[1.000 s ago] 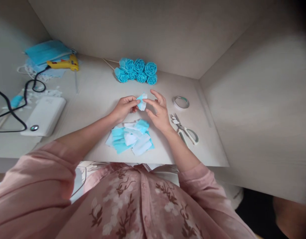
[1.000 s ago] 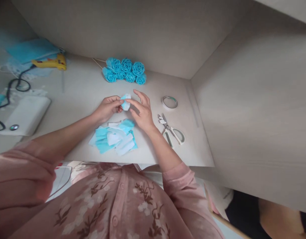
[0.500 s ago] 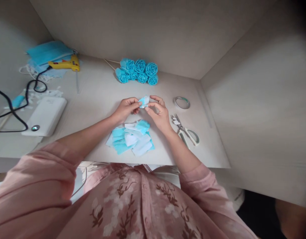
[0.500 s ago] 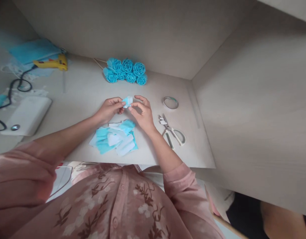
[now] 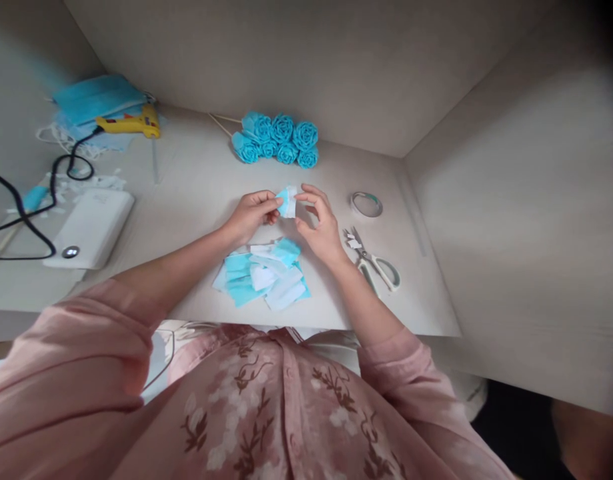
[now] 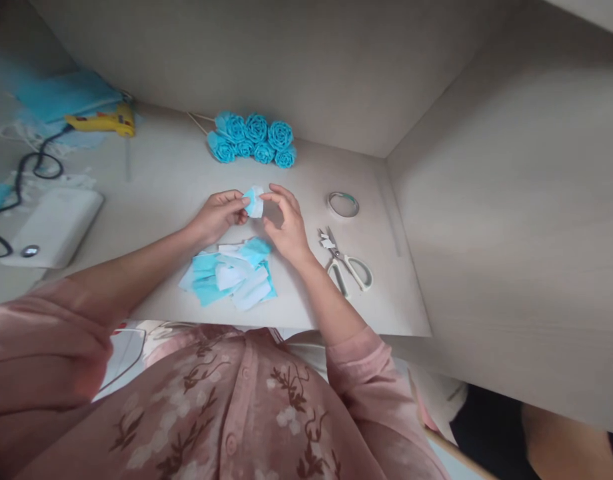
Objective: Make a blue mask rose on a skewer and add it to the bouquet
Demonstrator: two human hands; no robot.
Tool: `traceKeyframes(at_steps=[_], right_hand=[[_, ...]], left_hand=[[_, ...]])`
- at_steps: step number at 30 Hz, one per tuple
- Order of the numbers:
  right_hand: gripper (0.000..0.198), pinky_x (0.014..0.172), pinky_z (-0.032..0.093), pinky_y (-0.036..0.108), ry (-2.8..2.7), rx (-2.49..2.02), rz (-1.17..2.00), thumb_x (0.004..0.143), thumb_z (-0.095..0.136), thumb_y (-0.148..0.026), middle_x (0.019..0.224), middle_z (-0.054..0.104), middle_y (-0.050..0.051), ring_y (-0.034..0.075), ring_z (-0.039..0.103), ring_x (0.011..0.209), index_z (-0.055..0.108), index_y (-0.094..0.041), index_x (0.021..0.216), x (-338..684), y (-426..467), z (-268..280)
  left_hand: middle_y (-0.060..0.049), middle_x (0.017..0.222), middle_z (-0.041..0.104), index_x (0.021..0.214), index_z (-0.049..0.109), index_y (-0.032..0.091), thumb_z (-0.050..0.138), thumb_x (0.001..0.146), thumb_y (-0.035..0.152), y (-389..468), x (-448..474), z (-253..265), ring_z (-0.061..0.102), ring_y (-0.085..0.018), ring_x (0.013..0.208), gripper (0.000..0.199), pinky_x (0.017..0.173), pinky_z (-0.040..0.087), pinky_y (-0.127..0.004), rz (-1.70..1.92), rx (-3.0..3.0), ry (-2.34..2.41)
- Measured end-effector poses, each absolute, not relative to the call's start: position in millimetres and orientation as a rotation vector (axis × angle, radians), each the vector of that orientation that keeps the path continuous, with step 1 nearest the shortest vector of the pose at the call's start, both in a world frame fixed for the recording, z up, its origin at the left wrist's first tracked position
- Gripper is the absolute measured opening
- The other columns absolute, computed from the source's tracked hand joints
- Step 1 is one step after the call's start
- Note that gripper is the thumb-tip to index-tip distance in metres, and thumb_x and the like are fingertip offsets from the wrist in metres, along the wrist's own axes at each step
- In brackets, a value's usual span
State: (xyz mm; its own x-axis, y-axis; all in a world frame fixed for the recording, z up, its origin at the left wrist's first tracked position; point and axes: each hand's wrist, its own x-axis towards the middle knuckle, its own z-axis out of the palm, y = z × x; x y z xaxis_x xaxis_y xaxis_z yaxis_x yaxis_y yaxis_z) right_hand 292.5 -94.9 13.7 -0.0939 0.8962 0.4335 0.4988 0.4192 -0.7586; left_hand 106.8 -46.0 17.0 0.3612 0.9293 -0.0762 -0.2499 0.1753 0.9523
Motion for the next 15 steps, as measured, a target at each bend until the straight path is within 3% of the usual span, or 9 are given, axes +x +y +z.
traceKeyframes(at_steps=[3,6,11,15], right_hand=[[0.032,0.12,0.039,0.055,-1.836,-1.205,0.323,0.095,0.061,-0.031,0.155,0.053,0.009,0.03,0.046,0.146,0.065,-0.03,0.127,291.1,-96.3,15.3],[0.023,0.122,0.035,0.057,-1.897,-1.196,0.236,0.097,0.062,-0.034,0.156,0.051,0.007,0.032,0.042,0.148,0.071,-0.031,0.118,290.7,-94.6,13.4],[0.015,0.12,0.037,0.054,-1.89,-1.206,0.248,0.097,0.066,-0.038,0.146,0.059,0.005,0.033,0.046,0.143,0.078,-0.03,0.094,289.5,-91.0,9.4],[0.013,0.114,0.045,0.048,-1.807,-1.173,0.281,0.096,0.071,-0.035,0.141,0.062,0.009,0.03,0.051,0.138,0.08,-0.027,0.092,287.9,-93.6,10.2]], left_hand=[[0.002,0.057,0.058,0.065,0.056,0.018,0.087,0.067,0.037,-46.6,107.0,18.4,0.053,-0.009,0.051,0.037,0.054,0.042,-0.022,0.964,1.035,0.778],[0.002,0.057,0.058,0.065,0.058,0.017,0.088,0.067,0.037,-47.4,107.1,18.0,0.053,-0.009,0.051,0.037,0.054,0.042,-0.022,0.955,1.043,0.751],[0.001,0.057,0.059,0.066,0.058,0.017,0.089,0.07,0.038,-47.0,105.9,14.6,0.054,-0.009,0.053,0.037,0.056,0.042,-0.022,0.943,1.083,0.728],[0.001,0.058,0.06,0.067,0.057,0.016,0.087,0.073,0.034,-46.7,105.4,13.6,0.055,-0.009,0.054,0.035,0.057,0.042,-0.022,0.955,1.068,0.716]])
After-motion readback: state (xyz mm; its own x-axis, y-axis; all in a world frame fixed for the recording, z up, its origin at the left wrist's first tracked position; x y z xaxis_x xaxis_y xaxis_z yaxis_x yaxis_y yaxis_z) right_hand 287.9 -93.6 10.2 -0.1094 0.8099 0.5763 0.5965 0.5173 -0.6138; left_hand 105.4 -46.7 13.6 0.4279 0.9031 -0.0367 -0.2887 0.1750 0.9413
